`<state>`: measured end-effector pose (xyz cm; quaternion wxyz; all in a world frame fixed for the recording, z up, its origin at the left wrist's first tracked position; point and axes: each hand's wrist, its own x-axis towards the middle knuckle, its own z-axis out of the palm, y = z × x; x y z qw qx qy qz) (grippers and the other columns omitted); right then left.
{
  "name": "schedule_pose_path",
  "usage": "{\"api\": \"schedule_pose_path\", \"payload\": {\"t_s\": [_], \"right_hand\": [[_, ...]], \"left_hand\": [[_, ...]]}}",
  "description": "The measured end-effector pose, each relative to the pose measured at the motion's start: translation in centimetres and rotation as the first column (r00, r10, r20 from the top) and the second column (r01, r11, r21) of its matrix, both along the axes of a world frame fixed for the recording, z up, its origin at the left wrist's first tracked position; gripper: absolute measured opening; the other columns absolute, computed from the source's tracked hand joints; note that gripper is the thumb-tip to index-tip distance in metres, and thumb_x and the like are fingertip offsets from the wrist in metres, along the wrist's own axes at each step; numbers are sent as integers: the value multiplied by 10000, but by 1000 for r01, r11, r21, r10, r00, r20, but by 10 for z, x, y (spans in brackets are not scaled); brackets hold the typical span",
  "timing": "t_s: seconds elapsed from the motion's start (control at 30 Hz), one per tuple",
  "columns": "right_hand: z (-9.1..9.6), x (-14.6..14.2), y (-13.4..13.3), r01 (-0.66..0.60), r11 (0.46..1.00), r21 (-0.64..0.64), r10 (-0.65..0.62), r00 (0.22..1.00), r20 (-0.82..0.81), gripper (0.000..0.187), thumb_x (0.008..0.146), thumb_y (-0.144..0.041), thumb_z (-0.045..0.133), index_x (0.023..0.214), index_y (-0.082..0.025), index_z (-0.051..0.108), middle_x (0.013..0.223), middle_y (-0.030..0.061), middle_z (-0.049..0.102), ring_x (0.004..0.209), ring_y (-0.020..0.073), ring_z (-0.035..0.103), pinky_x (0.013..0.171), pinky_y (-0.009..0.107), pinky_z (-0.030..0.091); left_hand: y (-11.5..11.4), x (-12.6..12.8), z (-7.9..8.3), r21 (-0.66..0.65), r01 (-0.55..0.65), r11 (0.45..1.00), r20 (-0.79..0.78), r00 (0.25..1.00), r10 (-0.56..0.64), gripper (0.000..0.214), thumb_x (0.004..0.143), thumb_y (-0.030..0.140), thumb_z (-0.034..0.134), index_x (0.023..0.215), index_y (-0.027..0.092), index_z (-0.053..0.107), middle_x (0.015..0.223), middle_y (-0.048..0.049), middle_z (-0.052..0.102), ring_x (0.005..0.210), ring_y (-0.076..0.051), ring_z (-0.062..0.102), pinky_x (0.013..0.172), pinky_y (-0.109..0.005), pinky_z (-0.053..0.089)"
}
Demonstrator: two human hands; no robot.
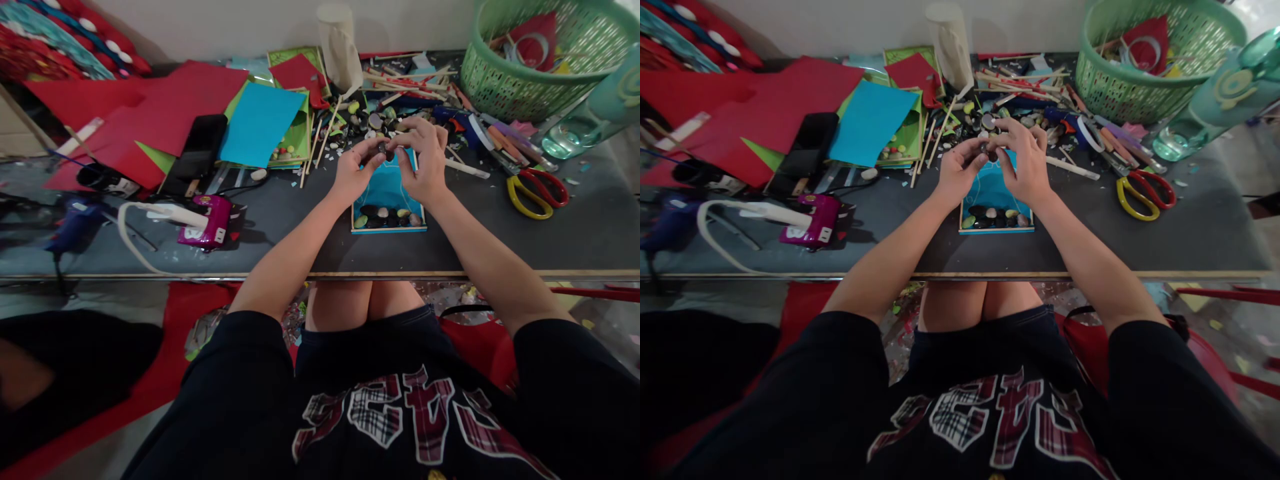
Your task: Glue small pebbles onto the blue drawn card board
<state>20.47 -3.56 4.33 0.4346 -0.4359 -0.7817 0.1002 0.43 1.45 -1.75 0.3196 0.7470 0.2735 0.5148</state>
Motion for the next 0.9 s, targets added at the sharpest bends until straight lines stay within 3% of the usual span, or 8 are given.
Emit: {"api": "schedule_pose_path", "payload": {"t_s": [0.17, 0.3, 0.5, 0.7, 0.9], "right_hand": [[1, -1, 1, 10, 1000, -14, -10, 1000, -2, 704, 1011, -816, 279, 1414, -319, 574, 1264, 122, 729, 1333, 374, 629, 1284, 716, 309], [1, -1, 2, 8, 1000, -9, -8, 1000, -25, 684, 992, -803, 402, 1454, -315, 529, 1238, 127, 745, 1328, 384, 629, 1257, 723, 344], [1, 1, 3, 13, 1000, 6, -13, 999, 32, 608, 1026, -710, 441, 1473, -303, 513, 1294, 128, 749, 1407, 386, 598, 1281, 718, 292], [-2, 4, 3, 74, 997, 17, -75, 993, 89, 532, 1037, -694, 427, 1307, -287, 635, 1400, 143, 686, 1410, 400, 589, 1287, 700, 297], [-12, 1, 9, 14, 998, 65, -21, 995, 102, 558, 1048, -675, 390, 1405, -274, 538, 1238, 136, 697, 1314, 388, 615, 1211, 729, 390]], "left_hand": [[-2, -1, 4, -1, 2, 1000, -27, 1000, -2, 652, 980, 809, 520, 1365, 307, 674, 1260, -67, 782, 1265, -282, 751, 1124, -503, 608], [-3, -4, 6, -7, -14, 1000, -26, 1000, 14, 656, 990, 806, 496, 1399, 318, 655, 1319, -78, 770, 1345, -295, 711, 1167, -500, 579], [-8, -2, 8, 23, -47, 999, -33, 998, 48, 630, 998, 800, 492, 1371, 326, 670, 1218, -52, 793, 1217, -271, 775, 1051, -452, 644], [-15, -1, 13, -1, -100, 995, -70, 992, 100, 628, 981, 814, 509, 1327, 321, 689, 1165, -55, 796, 1132, -269, 796, 959, -425, 667], [-17, 5, 16, -17, -99, 995, -90, 991, 97, 645, 985, 823, 488, 1345, 322, 677, 1215, -58, 787, 1206, -281, 775, 1016, -460, 648]]}}
